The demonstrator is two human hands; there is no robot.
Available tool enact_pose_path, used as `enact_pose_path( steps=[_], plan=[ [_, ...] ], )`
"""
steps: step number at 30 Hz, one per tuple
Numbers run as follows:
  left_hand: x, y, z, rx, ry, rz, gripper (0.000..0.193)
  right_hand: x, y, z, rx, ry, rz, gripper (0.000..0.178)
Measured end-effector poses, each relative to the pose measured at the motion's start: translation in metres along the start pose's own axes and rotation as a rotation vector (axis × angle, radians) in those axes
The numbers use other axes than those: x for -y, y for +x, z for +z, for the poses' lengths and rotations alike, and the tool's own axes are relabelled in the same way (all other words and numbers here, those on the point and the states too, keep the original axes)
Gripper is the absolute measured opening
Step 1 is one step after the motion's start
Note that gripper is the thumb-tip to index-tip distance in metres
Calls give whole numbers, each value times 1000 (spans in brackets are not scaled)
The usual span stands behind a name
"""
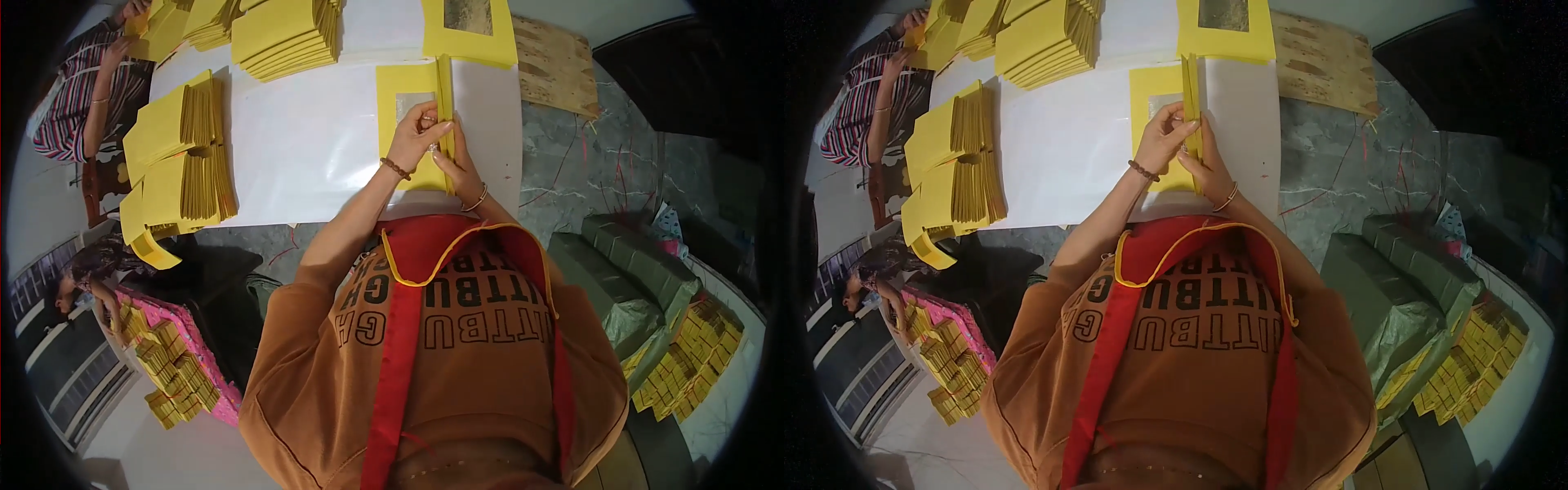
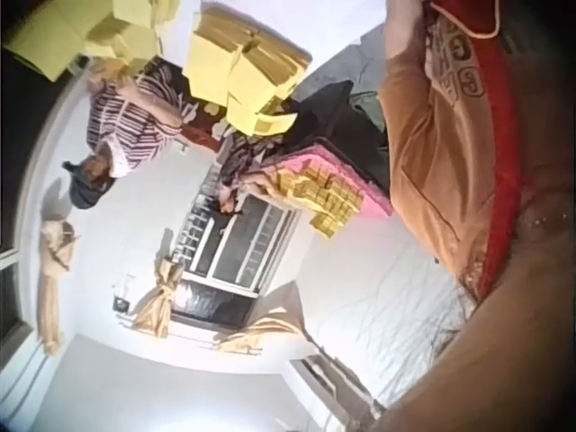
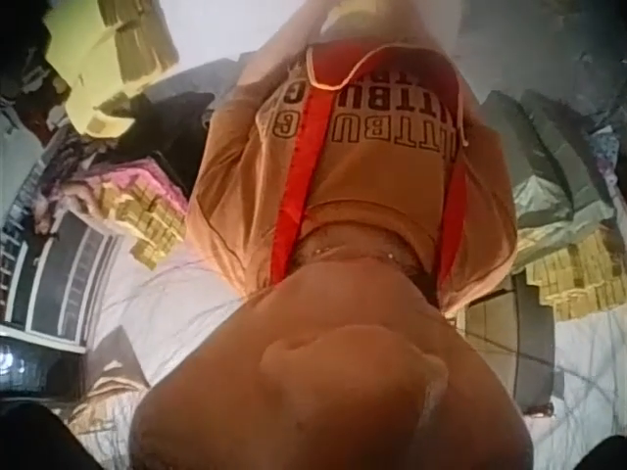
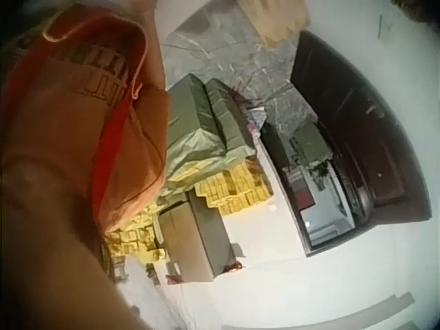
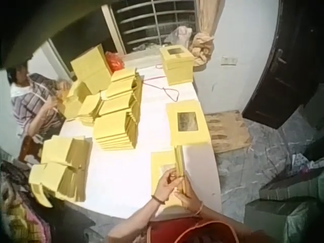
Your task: Manually sorting and stacking yellow joss paper sheets with foil centers.
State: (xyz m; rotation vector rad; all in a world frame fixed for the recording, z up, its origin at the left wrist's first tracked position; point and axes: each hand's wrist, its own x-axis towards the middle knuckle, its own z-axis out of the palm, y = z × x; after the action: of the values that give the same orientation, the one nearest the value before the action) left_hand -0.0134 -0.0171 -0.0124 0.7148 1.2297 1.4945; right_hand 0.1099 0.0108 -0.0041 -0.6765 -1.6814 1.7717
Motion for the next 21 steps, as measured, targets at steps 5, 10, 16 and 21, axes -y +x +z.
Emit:
enact_pose_path(
  steps=[5, 10, 16, 21],
  plan=[
    [-3, -2, -1, -11, -11, -68, 35, -10, -3, -1, 52, 122, 7, 81],
    [0, 0, -5, -53, 0, -101, 31, -11, -4, -5, 37, 142, 48, 85],
    [8, 2, -2, -158, 360, 265, 40, -11, -7, -1, 51, 10, 13, 88],
    [-8, -1, 7, -118, 665, 193, 52, -17, -7, 0, 35, -99, 9, 98]
  ],
)
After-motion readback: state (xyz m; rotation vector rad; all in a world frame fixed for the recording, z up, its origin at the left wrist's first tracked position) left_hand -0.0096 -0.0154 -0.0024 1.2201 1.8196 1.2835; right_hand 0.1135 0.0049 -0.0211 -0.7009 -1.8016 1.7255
